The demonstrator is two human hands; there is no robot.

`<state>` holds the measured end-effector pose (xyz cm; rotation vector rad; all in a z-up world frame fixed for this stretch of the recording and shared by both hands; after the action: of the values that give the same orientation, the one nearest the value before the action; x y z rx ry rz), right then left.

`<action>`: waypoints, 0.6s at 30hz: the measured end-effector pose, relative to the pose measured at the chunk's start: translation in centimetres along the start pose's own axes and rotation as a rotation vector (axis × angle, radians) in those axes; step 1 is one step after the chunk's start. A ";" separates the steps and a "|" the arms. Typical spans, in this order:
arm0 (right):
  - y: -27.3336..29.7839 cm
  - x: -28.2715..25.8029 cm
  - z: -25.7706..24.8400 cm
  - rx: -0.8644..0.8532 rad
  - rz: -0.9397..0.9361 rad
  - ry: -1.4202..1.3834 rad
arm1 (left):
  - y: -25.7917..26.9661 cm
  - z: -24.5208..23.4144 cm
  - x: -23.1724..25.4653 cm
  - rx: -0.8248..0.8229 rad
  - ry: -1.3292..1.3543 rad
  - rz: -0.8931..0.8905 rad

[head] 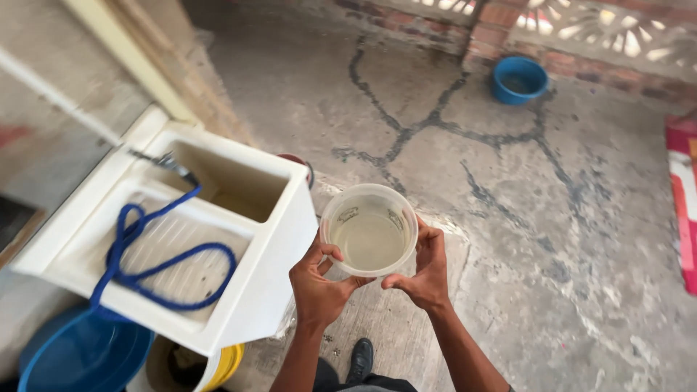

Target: The person fills a plastic container with water from a utility sink faucet, carries it to a balcony ledge, and pours water by hand onto several potted plants and planter boxes. They return to the sink to refill the container and continue watering more flowers along the railing.

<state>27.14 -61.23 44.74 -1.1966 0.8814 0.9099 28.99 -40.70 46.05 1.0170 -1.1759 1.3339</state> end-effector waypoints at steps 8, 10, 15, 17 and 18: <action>-1.5 0.8 -5.7 0.169 0.090 0.088 | -4.3 6.5 -1.6 -0.193 -0.057 -0.029; -2.6 1.0 -7.1 0.192 0.097 0.094 | -5.9 8.3 -2.0 -0.239 -0.048 -0.037; -4.9 0.7 -9.6 0.274 0.052 0.165 | -9.3 12.4 -3.2 -0.393 -0.035 0.000; -6.3 1.0 -10.9 0.314 0.029 0.229 | -11.7 13.9 -2.6 -0.440 -0.070 -0.025; -6.9 0.9 -11.7 0.336 0.016 0.285 | -12.9 14.8 -2.5 -0.468 -0.109 -0.052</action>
<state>32.91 -73.52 44.73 -1.0391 1.2220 0.5798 41.53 -55.95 47.31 0.7777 -1.4483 0.9086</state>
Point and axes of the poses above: each hand's wrist, its own y-axis away from the middle knuckle, its own z-axis out of the palm, x = y × z, the point moved 10 cm from there along -y, towards the middle knuckle
